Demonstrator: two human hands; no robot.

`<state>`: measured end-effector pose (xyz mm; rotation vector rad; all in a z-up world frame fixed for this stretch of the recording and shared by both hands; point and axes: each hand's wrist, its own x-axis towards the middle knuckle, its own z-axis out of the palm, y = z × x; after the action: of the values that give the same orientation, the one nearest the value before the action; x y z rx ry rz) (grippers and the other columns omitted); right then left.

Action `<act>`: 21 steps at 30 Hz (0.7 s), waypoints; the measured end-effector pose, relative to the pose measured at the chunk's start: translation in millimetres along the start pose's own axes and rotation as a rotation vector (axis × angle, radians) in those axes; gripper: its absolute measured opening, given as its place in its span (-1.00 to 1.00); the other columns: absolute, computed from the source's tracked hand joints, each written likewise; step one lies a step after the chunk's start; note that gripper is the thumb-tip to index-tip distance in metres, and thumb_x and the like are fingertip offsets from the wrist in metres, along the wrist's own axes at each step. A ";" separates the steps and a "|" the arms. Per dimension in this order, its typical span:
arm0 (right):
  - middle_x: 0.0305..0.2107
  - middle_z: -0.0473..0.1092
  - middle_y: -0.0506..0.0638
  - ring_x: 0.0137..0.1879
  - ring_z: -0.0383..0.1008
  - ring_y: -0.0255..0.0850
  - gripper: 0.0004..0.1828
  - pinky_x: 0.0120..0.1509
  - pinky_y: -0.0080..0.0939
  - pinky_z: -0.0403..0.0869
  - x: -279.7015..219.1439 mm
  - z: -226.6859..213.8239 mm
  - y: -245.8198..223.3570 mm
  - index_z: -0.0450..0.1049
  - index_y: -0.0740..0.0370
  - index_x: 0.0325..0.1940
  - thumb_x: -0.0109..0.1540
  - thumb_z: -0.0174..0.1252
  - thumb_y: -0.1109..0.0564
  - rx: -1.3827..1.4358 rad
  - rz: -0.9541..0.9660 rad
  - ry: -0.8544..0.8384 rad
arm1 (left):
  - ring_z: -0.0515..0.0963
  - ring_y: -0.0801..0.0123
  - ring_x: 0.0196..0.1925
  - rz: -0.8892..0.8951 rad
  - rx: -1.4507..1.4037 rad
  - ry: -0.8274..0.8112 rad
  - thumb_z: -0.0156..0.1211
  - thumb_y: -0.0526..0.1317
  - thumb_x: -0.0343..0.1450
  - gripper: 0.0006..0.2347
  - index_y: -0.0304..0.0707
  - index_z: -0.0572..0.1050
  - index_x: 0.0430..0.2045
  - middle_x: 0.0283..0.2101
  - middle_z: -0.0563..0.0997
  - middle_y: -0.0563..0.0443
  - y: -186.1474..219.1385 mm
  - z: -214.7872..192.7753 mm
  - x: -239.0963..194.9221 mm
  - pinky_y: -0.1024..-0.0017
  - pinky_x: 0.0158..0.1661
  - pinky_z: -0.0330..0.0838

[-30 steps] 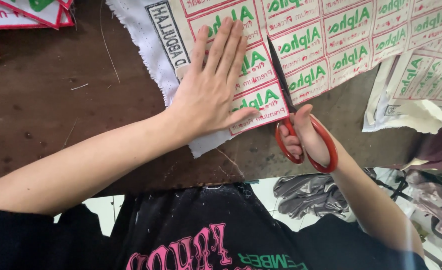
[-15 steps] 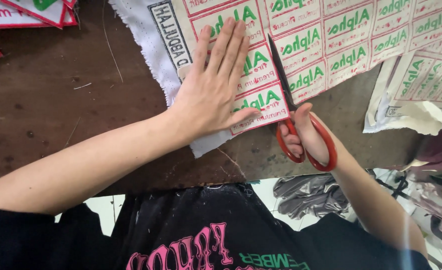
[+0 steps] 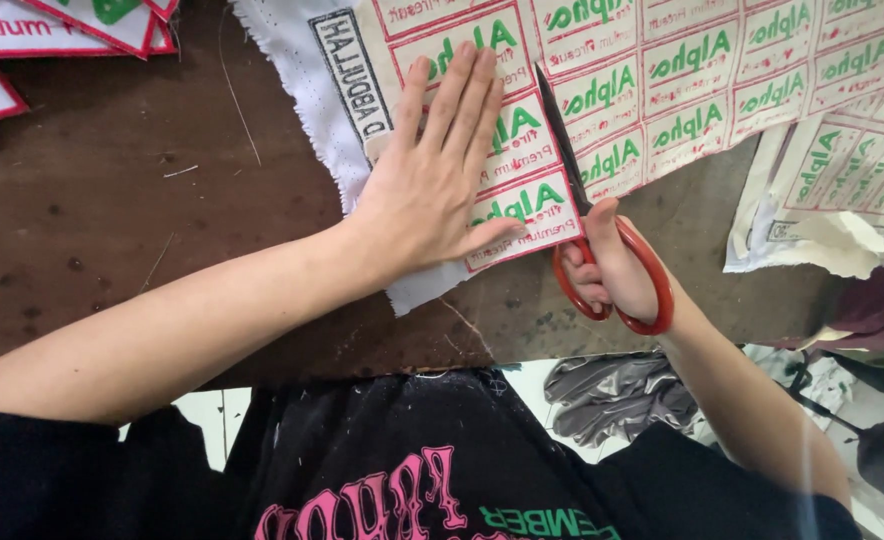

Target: Cutting sheets of printed fabric labels into individual pieces using scissors

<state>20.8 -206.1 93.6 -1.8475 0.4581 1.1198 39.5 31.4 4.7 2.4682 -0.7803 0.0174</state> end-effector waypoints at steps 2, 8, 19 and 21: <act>-0.85 -0.01 -0.16 -0.79 -0.01 -0.37 -0.12 -0.71 -0.39 0.09 -2.1 3.5 -4.4 0.16 0.15 -0.61 0.05 -0.37 -0.73 -0.041 -0.018 0.027 | -0.15 -0.29 0.59 0.013 0.067 0.024 -0.36 0.47 0.50 0.01 -0.72 0.09 0.51 0.54 -0.04 -0.58 -0.4 0.4 -0.6 -0.21 0.48 -0.34; -0.72 0.06 -0.16 -0.68 0.10 -0.36 0.00 -0.59 -0.36 0.20 7.2 -13.6 12.5 0.24 0.20 -0.42 -0.06 -0.42 -0.81 0.081 0.070 -0.076 | -0.17 -0.31 0.59 0.002 -0.034 0.008 -0.42 0.42 0.48 -0.01 -0.75 0.01 0.50 0.54 -0.07 -0.61 0.1 -0.2 -0.1 -0.22 0.48 -0.37; -0.76 -0.04 -0.19 -0.71 -0.06 -0.40 -0.10 -0.64 -0.39 0.11 11.3 -7.3 6.4 0.12 0.13 -0.50 -0.02 -0.40 -0.79 0.072 0.020 -0.083 | -0.16 -0.27 0.60 0.000 0.125 0.028 -0.43 0.51 0.50 0.03 -0.68 0.06 0.52 0.55 -0.05 -0.55 -0.2 3.9 -1.4 -0.19 0.48 -0.37; -0.82 -0.02 -0.18 -0.76 0.00 -0.38 -0.11 -0.67 -0.36 0.16 8.3 -1.7 1.9 0.11 0.11 -0.55 -0.01 -0.42 -0.78 0.019 -0.006 -0.030 | -0.16 -0.29 0.60 0.000 0.021 0.024 -0.44 0.46 0.48 0.01 -0.73 0.04 0.51 0.55 -0.06 -0.58 -0.6 4.6 -2.0 -0.21 0.48 -0.35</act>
<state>24.7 -207.4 85.9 -1.8117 0.4444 1.1340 37.5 30.5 0.1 2.4832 -0.7738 0.0558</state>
